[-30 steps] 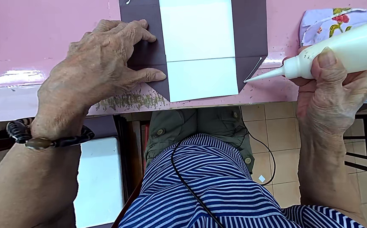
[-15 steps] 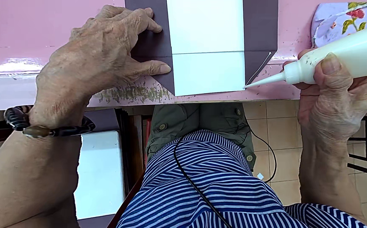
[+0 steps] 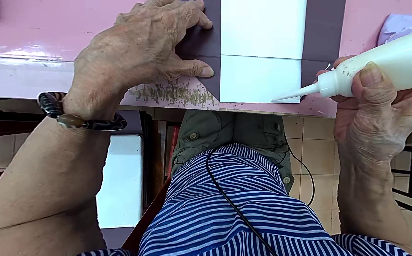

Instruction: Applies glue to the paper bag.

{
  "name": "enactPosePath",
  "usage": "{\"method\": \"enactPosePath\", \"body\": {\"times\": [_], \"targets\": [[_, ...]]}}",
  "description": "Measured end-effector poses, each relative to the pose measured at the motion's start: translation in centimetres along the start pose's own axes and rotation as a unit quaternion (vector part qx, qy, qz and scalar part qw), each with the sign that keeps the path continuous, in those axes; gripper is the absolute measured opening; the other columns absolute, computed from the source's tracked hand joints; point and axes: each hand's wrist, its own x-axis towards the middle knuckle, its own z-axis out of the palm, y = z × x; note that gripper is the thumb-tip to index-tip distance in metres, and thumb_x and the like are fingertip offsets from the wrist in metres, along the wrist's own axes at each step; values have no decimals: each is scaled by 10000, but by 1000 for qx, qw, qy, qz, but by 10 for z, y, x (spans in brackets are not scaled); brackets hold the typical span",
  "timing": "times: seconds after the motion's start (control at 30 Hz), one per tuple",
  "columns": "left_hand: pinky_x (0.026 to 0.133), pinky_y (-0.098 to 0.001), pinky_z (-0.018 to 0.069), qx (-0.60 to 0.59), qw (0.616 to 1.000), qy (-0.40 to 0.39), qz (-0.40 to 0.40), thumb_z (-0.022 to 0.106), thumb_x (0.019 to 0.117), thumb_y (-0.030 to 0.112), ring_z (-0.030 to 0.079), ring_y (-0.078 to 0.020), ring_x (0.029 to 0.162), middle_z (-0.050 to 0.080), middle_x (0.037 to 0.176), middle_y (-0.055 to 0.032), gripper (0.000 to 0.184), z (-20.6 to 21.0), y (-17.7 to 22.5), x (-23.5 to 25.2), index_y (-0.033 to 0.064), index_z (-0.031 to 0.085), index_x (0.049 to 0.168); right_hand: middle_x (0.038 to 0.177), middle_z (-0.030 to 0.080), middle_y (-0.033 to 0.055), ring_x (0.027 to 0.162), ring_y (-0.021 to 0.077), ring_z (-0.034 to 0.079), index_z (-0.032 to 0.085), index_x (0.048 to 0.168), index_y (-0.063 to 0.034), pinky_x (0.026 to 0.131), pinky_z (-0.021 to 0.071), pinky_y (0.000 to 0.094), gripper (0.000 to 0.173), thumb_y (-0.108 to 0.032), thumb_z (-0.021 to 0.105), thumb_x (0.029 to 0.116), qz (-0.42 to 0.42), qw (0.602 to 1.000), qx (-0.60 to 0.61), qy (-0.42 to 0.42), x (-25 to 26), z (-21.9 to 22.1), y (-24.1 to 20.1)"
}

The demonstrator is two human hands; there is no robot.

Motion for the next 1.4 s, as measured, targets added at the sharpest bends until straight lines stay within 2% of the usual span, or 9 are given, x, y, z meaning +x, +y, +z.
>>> {"method": "enactPosePath", "body": {"times": [0.13, 0.43, 0.67, 0.8, 0.97, 1.1, 1.17, 1.23, 1.4], "targets": [[1105, -620, 346, -4, 1000, 7, 19, 588, 844, 706, 442, -351, 1433, 463, 1572, -116, 832, 1, -1, 0, 154, 537, 1464, 1137, 708, 14, 1041, 234, 736, 441, 1233, -121, 915, 642, 427, 357, -145, 690, 978, 0, 1000, 2, -19, 1, 14, 0], [1067, -594, 386, -12, 999, 22, 29, 540, 852, 757, 473, -309, 1417, 495, 1557, -79, 823, 6, -5, -1, 190, 546, 1449, 1114, 720, -3, 1036, 207, 740, 467, 1202, -127, 913, 646, 399, 329, -127, 703, 972, -2, 998, 19, -60, 5, 51, 0], [1084, -583, 371, -15, 999, 25, 33, 542, 867, 736, 460, -309, 1428, 481, 1568, -88, 814, 7, -4, -2, 174, 540, 1456, 1128, 709, 12, 1046, 215, 737, 458, 1210, -108, 925, 642, 415, 349, -96, 705, 964, -8, 995, 31, -92, 6, 75, -1], [1155, -560, 306, -11, 997, 46, 53, 535, 896, 705, 432, -322, 1449, 474, 1565, -124, 784, 12, -5, -2, 145, 556, 1445, 1133, 707, 2, 1047, 209, 737, 463, 1219, -115, 926, 642, 406, 345, -102, 700, 969, -1, 995, 24, -99, 6, 76, -1], [1020, -571, 391, -29, 990, 94, 100, 548, 925, 650, 542, -363, 1280, 589, 1348, -172, 718, 20, -11, -6, 70, 557, 1347, 1131, 722, 13, 1025, 232, 746, 483, 1222, -131, 909, 646, 421, 295, -154, 671, 996, 57, 993, 53, -85, 16, 75, -3], [1156, -565, 302, -43, 991, 56, 117, 501, 907, 710, 401, -325, 1473, 453, 1568, -146, 774, 19, -24, -9, 114, 554, 1398, 1159, 687, 66, 1043, 274, 728, 473, 1232, -98, 932, 628, 454, 271, -193, 623, 1027, 47, 992, 59, -100, 38, 78, -9], [1158, -555, 306, -54, 988, 58, 131, 524, 886, 723, 402, -307, 1469, 461, 1558, -134, 785, 19, -29, -8, 125, 564, 1392, 1156, 679, 83, 1041, 279, 728, 459, 1241, -60, 935, 633, 457, 299, -163, 632, 1020, 19, 993, 55, -107, 49, 90, -10], [1149, -543, 320, -68, 984, 69, 149, 545, 865, 734, 420, -299, 1452, 479, 1543, -130, 803, 22, -35, -6, 126, 575, 1389, 1078, 688, 76, 971, 262, 741, 447, 1206, -28, 881, 654, 460, 328, -132, 668, 987, -20, 993, 51, -104, 61, 108, -6], [1135, -548, 334, -85, 980, 75, 163, 590, 854, 697, 438, -308, 1437, 486, 1536, -150, 793, 22, -37, -6, 95, 589, 1371, 1040, 675, 13, 937, 188, 740, 423, 1200, -48, 866, 662, 425, 393, -91, 720, 946, -61, 986, 49, -149, 71, 137, 4]]}}
